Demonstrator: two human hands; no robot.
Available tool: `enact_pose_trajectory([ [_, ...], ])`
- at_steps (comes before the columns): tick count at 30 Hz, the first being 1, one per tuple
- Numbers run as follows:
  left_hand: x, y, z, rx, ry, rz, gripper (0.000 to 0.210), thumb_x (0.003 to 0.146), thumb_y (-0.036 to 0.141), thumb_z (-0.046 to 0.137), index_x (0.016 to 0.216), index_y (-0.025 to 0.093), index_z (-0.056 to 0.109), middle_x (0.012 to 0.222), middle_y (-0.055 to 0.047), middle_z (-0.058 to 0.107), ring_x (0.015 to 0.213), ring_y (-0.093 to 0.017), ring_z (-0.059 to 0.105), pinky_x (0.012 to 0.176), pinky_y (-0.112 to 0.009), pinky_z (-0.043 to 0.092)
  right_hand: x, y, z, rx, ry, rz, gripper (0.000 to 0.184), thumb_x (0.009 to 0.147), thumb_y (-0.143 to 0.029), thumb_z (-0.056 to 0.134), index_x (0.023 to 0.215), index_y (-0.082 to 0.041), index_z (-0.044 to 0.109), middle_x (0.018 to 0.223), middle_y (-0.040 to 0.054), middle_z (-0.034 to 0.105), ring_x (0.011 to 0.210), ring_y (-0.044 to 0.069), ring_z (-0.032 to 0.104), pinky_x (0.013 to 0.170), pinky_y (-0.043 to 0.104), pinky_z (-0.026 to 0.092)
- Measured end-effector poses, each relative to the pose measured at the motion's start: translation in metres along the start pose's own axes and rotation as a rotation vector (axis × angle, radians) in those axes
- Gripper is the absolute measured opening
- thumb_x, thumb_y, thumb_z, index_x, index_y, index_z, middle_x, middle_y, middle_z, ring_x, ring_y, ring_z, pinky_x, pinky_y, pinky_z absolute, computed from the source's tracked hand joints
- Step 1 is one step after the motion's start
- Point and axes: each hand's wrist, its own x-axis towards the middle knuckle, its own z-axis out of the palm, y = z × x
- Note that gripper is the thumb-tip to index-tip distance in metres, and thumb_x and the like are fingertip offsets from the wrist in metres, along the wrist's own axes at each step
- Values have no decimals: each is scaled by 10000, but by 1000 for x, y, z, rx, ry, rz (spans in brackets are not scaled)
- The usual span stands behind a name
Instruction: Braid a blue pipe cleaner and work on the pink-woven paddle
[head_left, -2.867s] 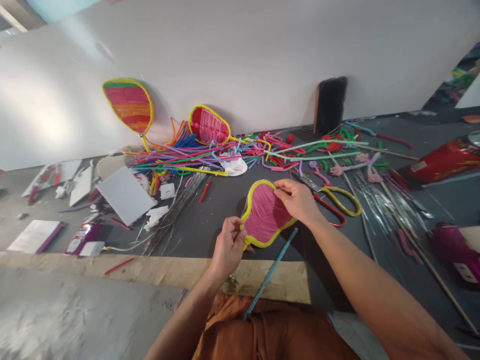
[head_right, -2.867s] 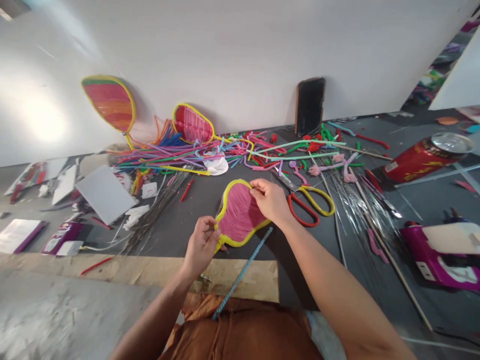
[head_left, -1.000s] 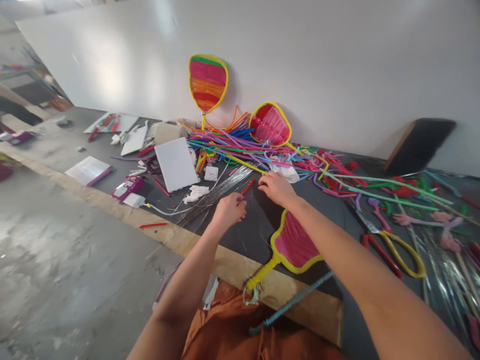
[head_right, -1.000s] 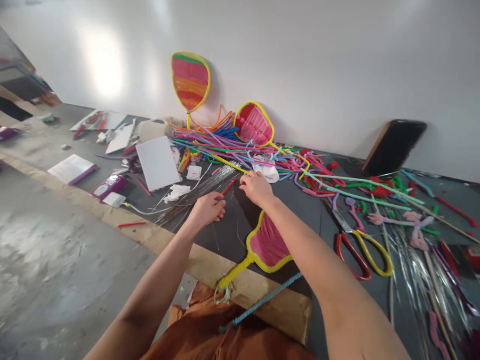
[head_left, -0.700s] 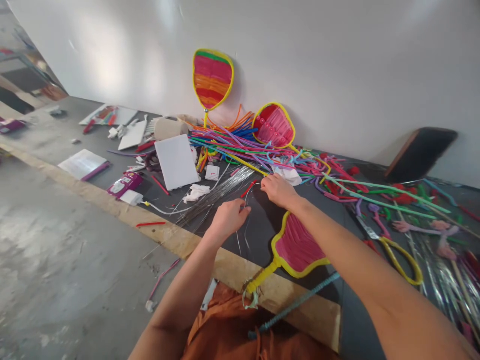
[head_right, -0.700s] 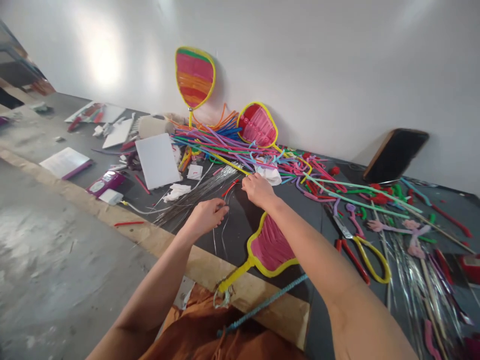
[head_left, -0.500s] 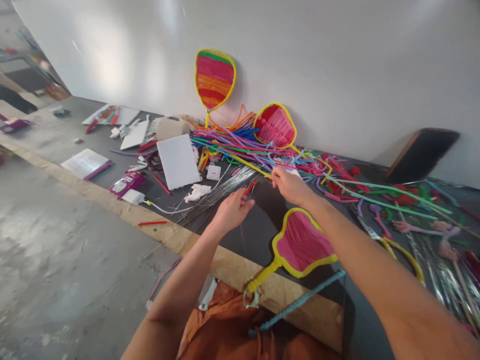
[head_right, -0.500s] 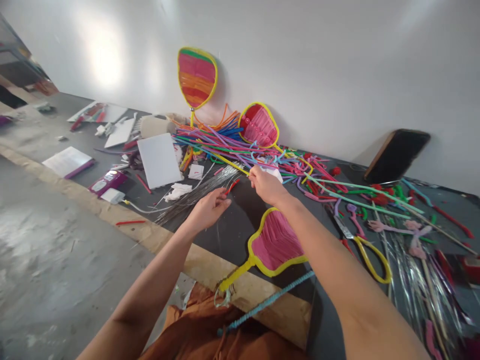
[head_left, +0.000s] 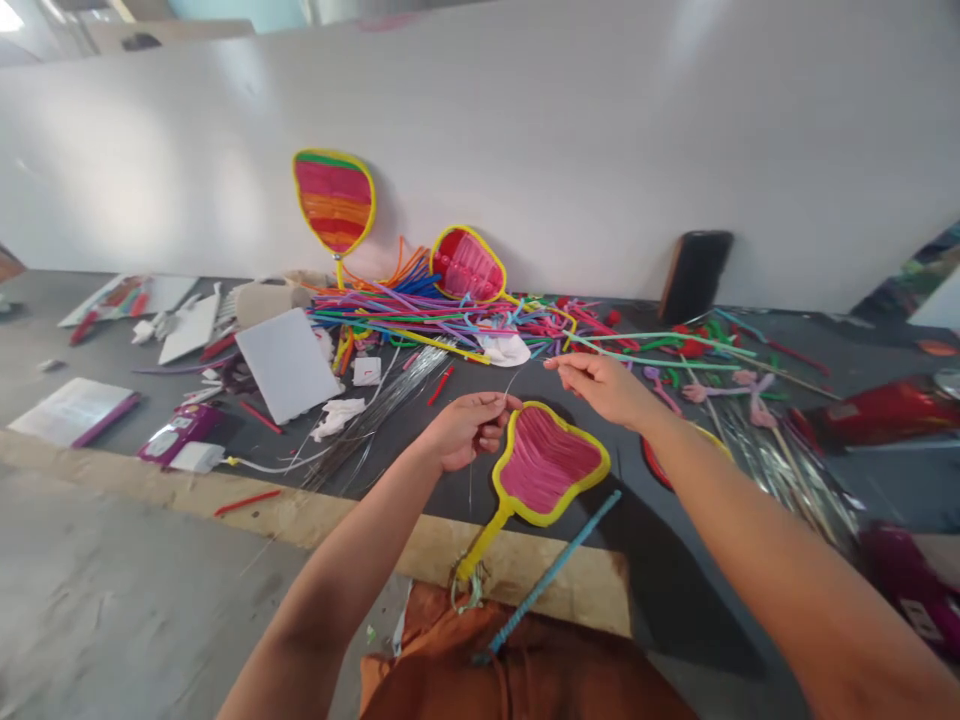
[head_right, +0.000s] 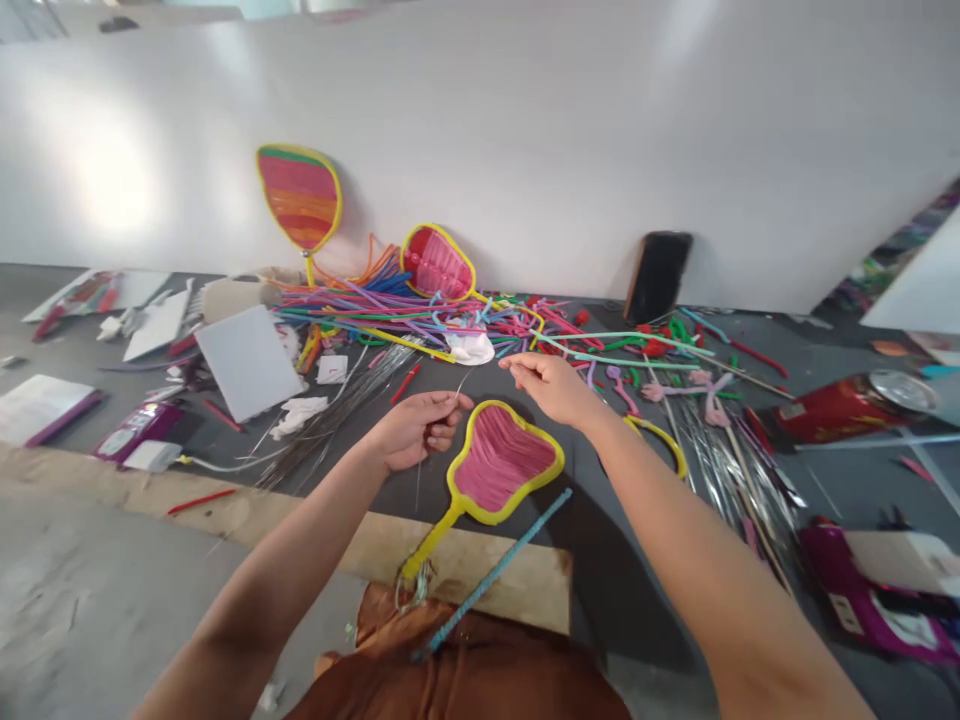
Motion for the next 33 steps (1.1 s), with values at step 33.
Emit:
enact_pose_trajectory([
  [33,-14,-9,36,164,109,-118,343,854,431,590,1006,124,608,863,-99,674,701,-159,667,644,-297,548,-31,23,-7,-794,404,-73,331,915,-201,403,1023,-165,713,844,104,726,864,243,591,805,324,392],
])
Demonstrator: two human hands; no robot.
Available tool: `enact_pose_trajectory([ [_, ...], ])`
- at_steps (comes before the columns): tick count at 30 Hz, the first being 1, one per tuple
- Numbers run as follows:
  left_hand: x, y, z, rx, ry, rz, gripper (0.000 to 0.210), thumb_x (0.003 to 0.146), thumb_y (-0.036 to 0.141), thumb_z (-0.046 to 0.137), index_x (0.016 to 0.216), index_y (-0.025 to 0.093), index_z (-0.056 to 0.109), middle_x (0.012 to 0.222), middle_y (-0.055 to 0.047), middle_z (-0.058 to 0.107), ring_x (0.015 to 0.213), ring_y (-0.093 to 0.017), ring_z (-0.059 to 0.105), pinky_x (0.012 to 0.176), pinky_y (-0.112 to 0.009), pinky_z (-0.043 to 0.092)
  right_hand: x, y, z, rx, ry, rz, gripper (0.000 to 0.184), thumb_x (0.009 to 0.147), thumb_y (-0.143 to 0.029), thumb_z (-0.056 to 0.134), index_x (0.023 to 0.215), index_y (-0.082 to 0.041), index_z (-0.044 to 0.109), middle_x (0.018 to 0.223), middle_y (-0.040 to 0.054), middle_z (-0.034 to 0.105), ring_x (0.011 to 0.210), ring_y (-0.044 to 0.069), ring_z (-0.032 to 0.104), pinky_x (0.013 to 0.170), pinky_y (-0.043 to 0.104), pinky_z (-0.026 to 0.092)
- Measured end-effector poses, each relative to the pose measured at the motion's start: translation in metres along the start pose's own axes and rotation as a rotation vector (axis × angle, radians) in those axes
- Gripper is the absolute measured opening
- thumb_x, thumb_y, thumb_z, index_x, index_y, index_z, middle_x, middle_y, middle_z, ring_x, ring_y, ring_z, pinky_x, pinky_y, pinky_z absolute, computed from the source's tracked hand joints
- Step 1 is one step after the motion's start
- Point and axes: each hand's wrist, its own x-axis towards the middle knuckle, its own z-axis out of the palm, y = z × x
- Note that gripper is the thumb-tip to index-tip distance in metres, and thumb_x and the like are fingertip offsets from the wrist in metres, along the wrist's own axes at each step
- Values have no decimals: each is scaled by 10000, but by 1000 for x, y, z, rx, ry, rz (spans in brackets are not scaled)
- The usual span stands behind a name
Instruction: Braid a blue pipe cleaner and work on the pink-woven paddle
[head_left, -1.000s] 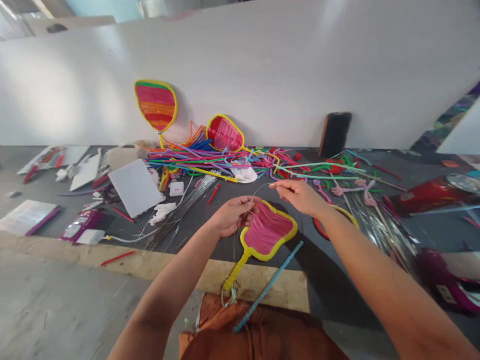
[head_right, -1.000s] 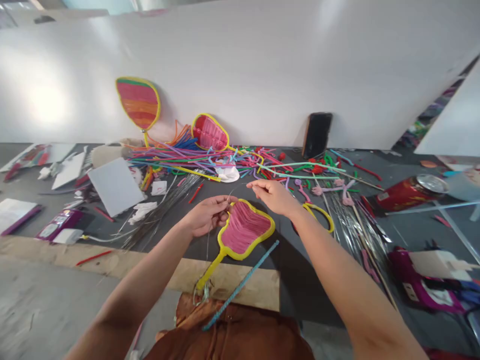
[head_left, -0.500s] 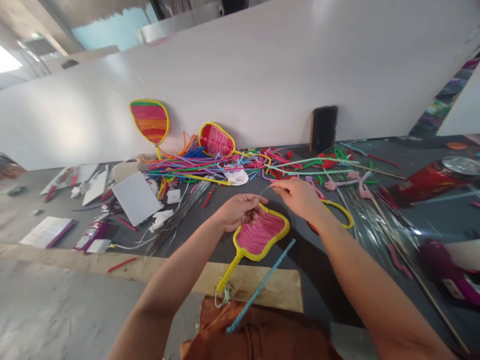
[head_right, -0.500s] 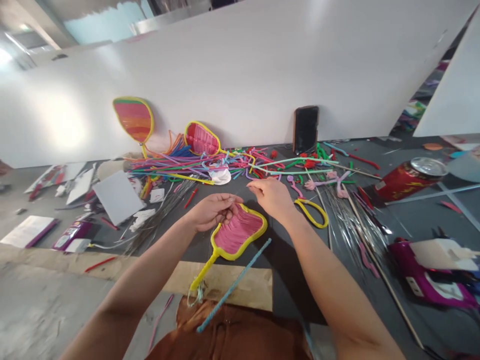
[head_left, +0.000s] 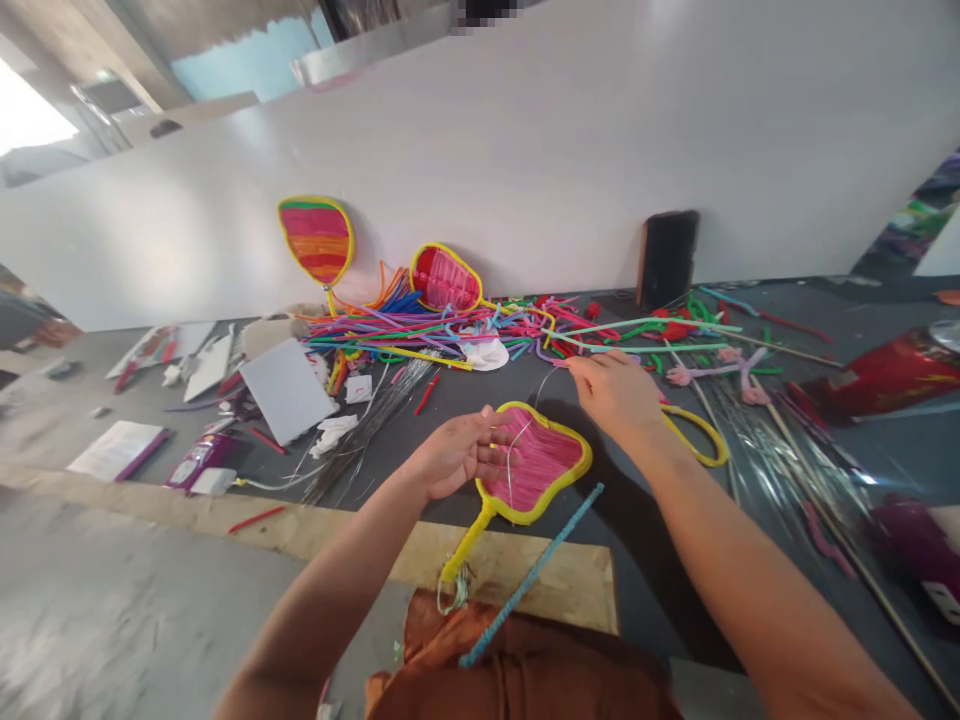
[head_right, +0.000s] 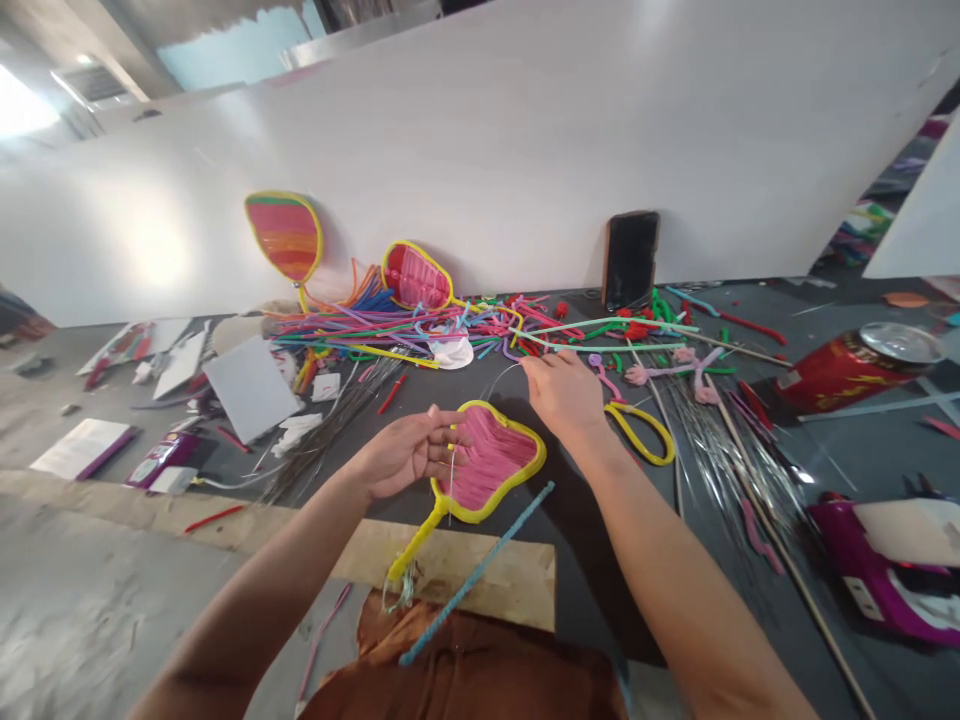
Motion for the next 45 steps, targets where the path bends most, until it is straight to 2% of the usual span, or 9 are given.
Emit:
enact_pose_trajectory([
  [4,-2,-11,5,44,7,49,219,812,304,664,905,112,616,780,-52,643,533,-63,565,539,-199,484,-3,0,2,-55,-8,9,344,923,-204,388,1019,-166,716,834,101,724,829,235,584,791,321,390],
  [9,-4,-10,4,-103,-2,2,244,875,292,547,1042,127,614,888,-92,655,610,-114,621,586,-270,517,-7,1,0,-116,0,-14,378,937,-207,355,1037,-155,716,838,110,720,865,246,572,781,319,381],
  [14,-9,-13,7,3,-56,55,233,796,296,662,917,97,649,811,-48,623,488,-21,458,487,-181,376,-9,-1,0,-88,-18,14,355,921,-192,378,1025,-164,716,830,112,722,872,247,582,777,321,386],
  [20,-5,-20,7,220,130,63,342,815,193,527,1137,118,613,615,30,522,505,-62,510,521,-193,437,-7,0,5,121,-78,121,243,862,-227,489,957,-200,711,883,76,739,825,231,634,722,312,431],
  [25,-2,-28,-17,444,316,162,364,822,186,437,1135,119,609,662,26,532,447,-47,455,416,-155,369,-4,0,4,567,-313,256,164,804,-298,555,851,-208,684,737,16,713,645,165,622,592,258,430],
  [30,-12,-33,-48,846,402,231,339,816,250,488,1077,177,691,880,-43,691,709,-133,620,631,-221,484,4,-6,14,669,-498,249,204,771,-350,566,759,-179,678,637,-4,642,551,120,537,522,227,395],
  [34,-19,-32,-55,1168,526,297,357,817,255,500,1116,214,690,925,-40,732,862,-195,658,771,-259,476,19,-13,32,647,-571,226,189,755,-318,569,797,-173,684,628,-12,639,519,105,521,478,209,377],
  [39,-17,-37,-48,1275,505,361,403,818,166,448,1151,210,670,1029,-54,725,907,-195,671,836,-258,477,37,-24,47,527,-589,172,104,720,-254,594,708,-185,670,625,-5,660,534,114,551,497,214,365],
  [45,-11,-51,-45,1316,424,367,370,827,158,458,1127,211,668,1033,-56,727,935,-193,676,832,-261,499,38,-27,39,423,-594,139,87,718,-217,597,691,-202,679,657,12,692,597,144,602,560,235,393],
])
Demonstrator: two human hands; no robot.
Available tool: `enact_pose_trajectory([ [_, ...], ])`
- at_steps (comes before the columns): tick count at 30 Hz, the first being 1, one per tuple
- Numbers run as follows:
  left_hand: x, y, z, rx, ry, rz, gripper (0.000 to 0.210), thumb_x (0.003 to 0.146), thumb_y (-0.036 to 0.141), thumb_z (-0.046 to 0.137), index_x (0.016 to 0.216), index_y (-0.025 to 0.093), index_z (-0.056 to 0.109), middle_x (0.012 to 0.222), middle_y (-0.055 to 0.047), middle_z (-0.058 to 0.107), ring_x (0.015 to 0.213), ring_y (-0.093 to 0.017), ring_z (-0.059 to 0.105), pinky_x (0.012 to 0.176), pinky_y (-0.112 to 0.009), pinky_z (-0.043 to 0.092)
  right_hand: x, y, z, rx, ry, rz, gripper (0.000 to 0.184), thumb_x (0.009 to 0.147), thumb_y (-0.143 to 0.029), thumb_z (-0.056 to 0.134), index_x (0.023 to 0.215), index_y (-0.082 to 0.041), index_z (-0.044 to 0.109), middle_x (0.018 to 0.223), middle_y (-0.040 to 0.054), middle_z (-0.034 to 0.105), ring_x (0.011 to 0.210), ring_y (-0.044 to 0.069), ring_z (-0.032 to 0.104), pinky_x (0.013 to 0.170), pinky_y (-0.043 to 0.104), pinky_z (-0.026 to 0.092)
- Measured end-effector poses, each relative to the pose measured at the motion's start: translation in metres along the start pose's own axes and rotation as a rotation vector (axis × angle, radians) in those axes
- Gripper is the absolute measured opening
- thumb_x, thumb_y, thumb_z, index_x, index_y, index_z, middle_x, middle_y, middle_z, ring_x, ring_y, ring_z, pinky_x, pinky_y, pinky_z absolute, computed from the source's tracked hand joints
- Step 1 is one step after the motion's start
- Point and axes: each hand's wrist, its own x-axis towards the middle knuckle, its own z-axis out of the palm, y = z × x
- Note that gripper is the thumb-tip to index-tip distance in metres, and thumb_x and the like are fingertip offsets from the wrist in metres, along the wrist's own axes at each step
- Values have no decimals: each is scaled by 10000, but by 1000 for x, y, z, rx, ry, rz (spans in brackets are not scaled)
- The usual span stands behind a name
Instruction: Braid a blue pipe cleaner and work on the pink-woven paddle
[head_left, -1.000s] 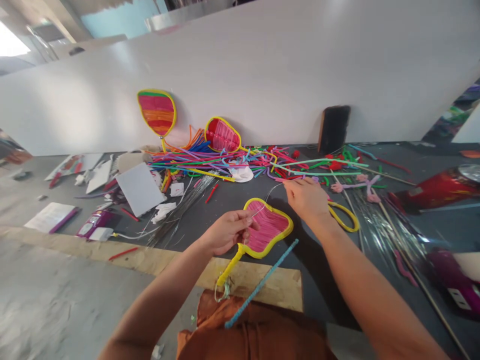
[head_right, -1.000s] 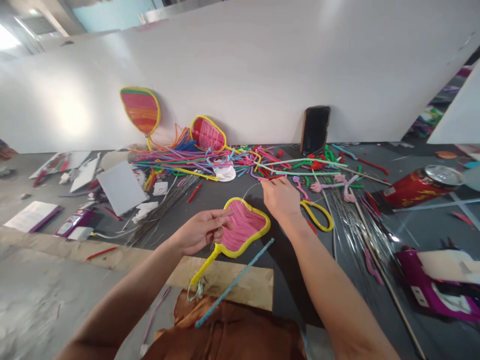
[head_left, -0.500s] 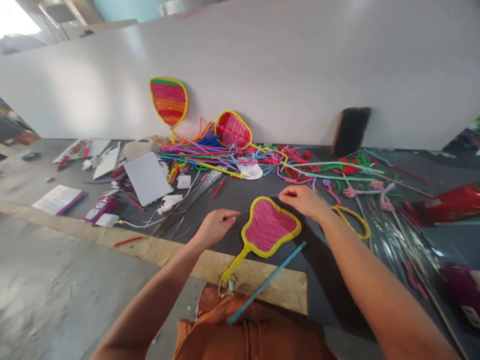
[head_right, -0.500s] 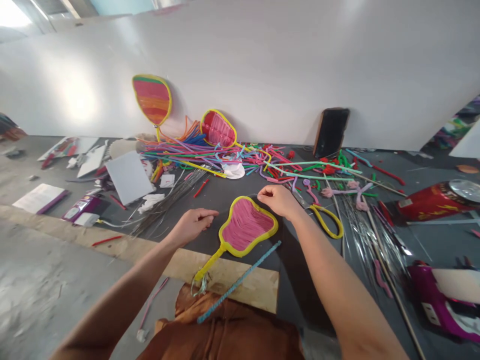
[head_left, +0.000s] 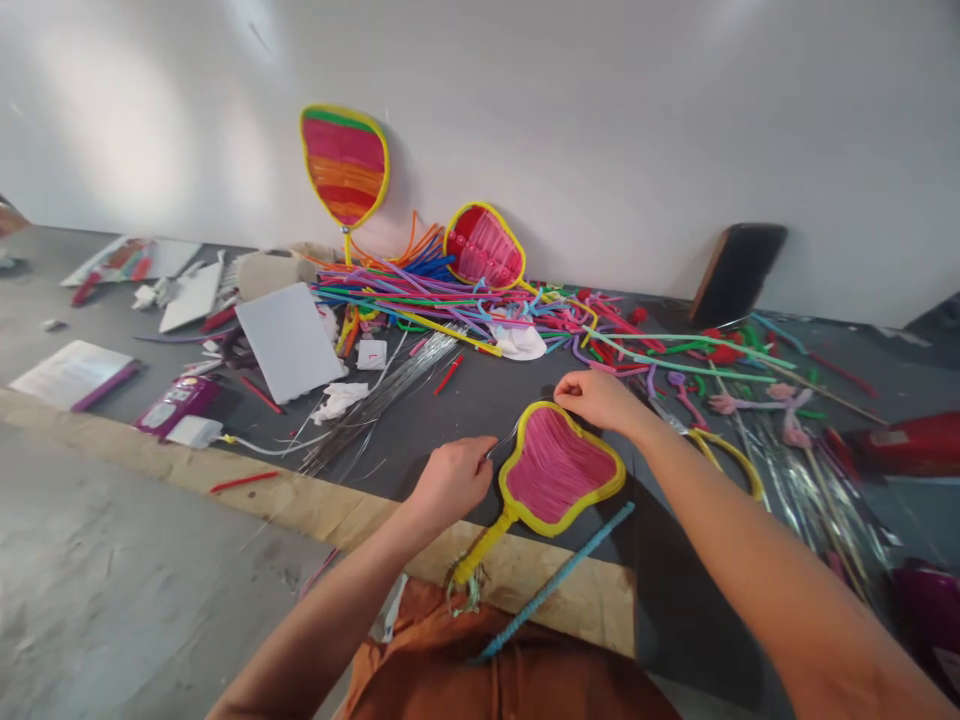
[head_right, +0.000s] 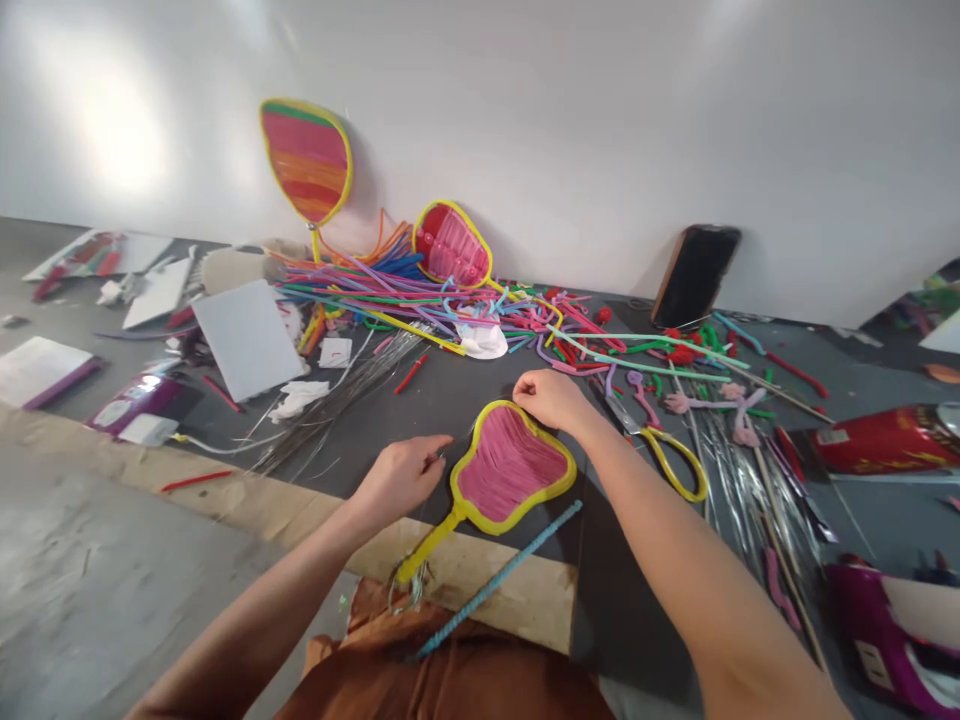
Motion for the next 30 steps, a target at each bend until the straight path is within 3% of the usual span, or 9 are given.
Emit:
enact_pose_trajectory([
  [4,7,-1,-9,-9,98,16,303,857,202,489,1107,205,660,1036,-42,723,953,-180,668,820,-252,499,-3,-1,-8,53,130,-28,162,809,-298,536,841,-204,664,764,23,693,662,160,618,631,264,441],
  [8,18,6,-38,54,315,103,242,892,236,465,1008,212,676,999,-30,722,910,-167,658,811,-253,476,0,7,-8,359,327,-125,176,821,-362,541,850,-202,606,669,-7,623,571,146,601,601,277,484],
  [9,21,8,-45,77,321,123,238,899,250,460,988,215,679,967,-26,726,898,-170,656,818,-260,466,0,11,-5,403,342,-134,173,819,-365,546,841,-201,595,665,-11,613,571,145,605,602,278,492],
  [12,29,10,-54,97,170,110,208,878,245,483,958,228,675,909,-9,725,859,-171,657,736,-244,450,1,22,5,392,324,-130,161,825,-352,535,838,-199,581,689,-6,620,594,146,625,615,277,505],
  [15,34,6,-49,69,1,13,188,843,226,497,909,225,673,810,-2,716,758,-170,654,650,-233,424,-1,29,11,326,290,-135,137,828,-324,529,818,-201,588,699,1,639,625,153,646,652,283,507],
  [17,35,2,-43,22,-47,-14,191,836,234,494,902,226,672,765,2,708,709,-161,646,633,-226,414,-2,30,13,290,288,-146,129,833,-310,523,813,-203,592,716,8,654,656,160,659,682,290,508],
  [24,37,-1,-44,-129,-38,-36,191,818,230,468,840,211,656,729,7,692,663,-137,643,596,-206,422,-2,22,7,207,308,-180,114,848,-258,489,807,-203,580,685,5,650,633,162,660,656,283,501],
  [30,29,-14,-44,-425,54,-33,182,819,295,494,865,187,634,712,0,669,653,-125,642,614,-205,478,-11,-11,-19,-36,562,-393,113,875,-216,485,874,-208,597,802,41,681,733,183,658,690,296,496],
])
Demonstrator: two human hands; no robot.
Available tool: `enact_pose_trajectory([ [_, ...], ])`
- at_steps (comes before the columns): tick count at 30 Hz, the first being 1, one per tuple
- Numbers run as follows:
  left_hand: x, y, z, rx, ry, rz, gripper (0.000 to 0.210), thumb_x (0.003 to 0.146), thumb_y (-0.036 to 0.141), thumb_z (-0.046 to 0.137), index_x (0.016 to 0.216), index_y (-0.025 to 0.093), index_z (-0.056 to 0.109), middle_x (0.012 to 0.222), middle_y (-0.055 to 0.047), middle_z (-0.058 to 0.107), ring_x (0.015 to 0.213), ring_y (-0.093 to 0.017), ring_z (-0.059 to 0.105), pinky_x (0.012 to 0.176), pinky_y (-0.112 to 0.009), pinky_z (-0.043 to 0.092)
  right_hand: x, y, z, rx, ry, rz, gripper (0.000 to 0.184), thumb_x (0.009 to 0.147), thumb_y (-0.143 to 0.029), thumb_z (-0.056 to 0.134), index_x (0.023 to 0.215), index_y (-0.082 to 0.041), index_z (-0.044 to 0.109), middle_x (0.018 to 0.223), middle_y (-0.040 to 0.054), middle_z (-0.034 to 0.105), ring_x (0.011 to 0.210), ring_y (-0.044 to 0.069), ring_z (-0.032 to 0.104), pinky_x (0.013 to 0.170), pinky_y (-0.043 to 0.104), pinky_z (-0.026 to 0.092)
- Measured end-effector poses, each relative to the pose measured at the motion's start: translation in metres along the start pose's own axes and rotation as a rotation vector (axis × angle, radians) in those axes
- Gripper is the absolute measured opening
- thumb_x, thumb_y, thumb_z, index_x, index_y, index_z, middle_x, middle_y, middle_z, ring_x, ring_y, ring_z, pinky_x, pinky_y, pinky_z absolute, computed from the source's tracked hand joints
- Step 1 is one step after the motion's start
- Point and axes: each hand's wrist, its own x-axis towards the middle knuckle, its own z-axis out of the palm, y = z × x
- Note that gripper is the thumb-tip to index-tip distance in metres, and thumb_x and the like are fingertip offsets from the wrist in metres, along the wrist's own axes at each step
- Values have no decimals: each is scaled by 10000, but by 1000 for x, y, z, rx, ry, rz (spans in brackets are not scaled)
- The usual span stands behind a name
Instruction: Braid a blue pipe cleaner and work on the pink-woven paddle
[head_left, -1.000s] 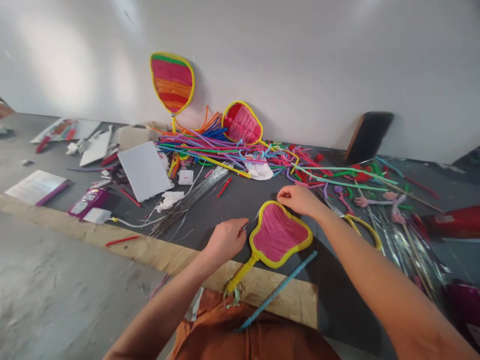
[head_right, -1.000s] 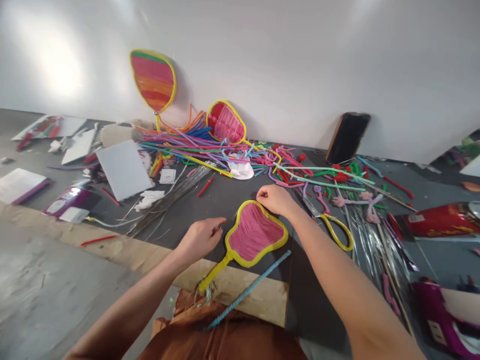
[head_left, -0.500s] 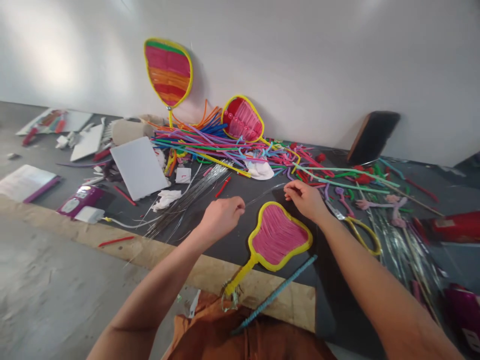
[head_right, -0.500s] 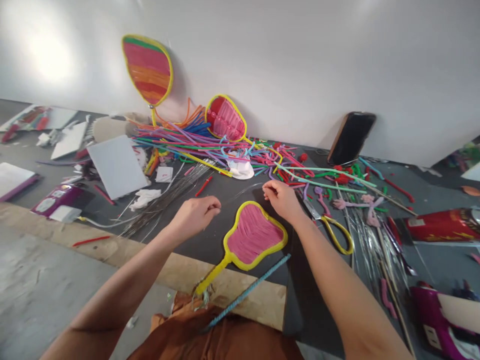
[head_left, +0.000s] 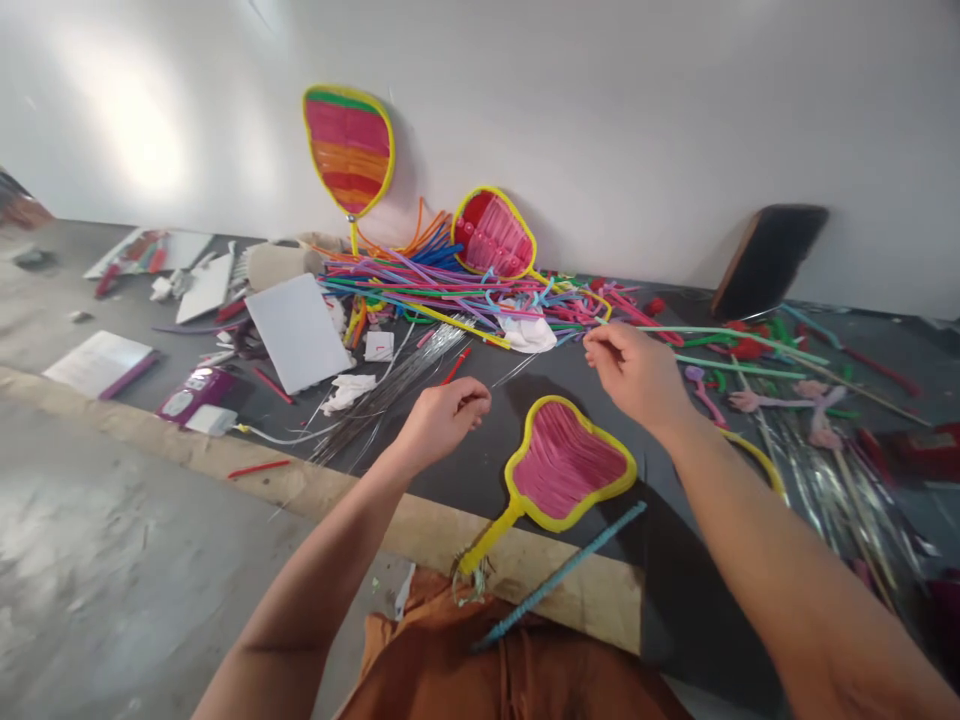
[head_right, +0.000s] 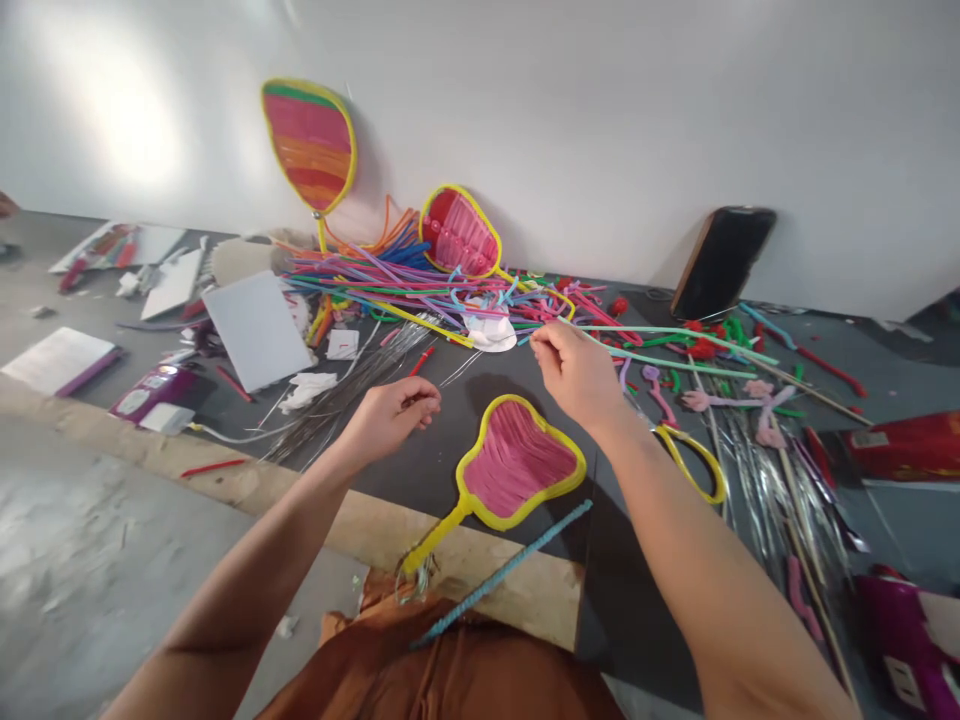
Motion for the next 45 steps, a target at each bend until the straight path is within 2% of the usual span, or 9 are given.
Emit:
enact_pose_trajectory([
  [4,-11,-23,3,-170,-1,-107,228,805,342,531,867,165,661,703,-15,672,599,-109,613,579,-201,483,2,-23,-8,-171,-19,-218,134,896,-200,468,890,-196,602,855,74,680,800,205,646,688,298,478],
  [10,-15,-41,12,-259,86,-170,293,764,371,592,908,151,720,754,-28,676,573,-86,564,539,-189,466,8,-44,-15,-197,-31,-206,123,884,-207,501,878,-196,623,836,58,694,744,194,646,645,283,458],
  [13,-13,-38,19,-301,76,-183,296,780,368,576,916,142,711,739,-31,674,562,-82,558,509,-179,448,15,-41,-22,-158,-40,-110,103,853,-211,536,860,-211,638,857,46,711,765,197,654,661,286,458],
  [17,-11,-26,22,-354,46,-210,244,806,325,551,883,129,676,741,-34,669,540,-63,540,427,-144,378,16,-17,-24,-56,-130,158,89,823,-250,566,841,-214,646,705,24,691,639,178,643,626,286,469],
  [21,-18,-13,17,-436,-68,-281,279,791,277,584,1017,117,613,673,-17,654,478,-61,522,382,-142,364,4,10,-12,226,-404,445,84,783,-267,591,796,-189,622,616,13,658,518,139,616,517,248,492],
  [24,-26,-8,15,-416,-150,-343,412,781,235,591,1165,109,517,628,6,642,432,-64,506,361,-146,366,-9,20,0,344,-601,527,86,750,-257,620,777,-177,607,608,18,654,519,127,609,478,223,490],
  [34,-46,-15,26,-249,-273,-372,402,791,290,546,1175,178,507,609,35,622,437,-98,559,364,-165,406,-24,19,7,173,-659,453,112,765,-264,573,735,-202,662,595,-13,656,493,110,573,467,206,400],
  [40,-45,-2,23,-74,-296,-259,563,815,255,482,1367,219,376,541,64,613,423,-114,564,412,-175,413,-16,13,8,-3,-640,398,79,745,-225,580,762,-240,656,631,-22,689,538,133,593,499,230,361],
  [45,-41,1,27,147,-335,-145,514,828,228,444,1339,198,480,534,35,627,517,-144,623,518,-202,423,-13,3,3,-123,-653,357,111,738,-195,571,698,-260,652,610,-28,680,535,141,576,504,248,315],
])
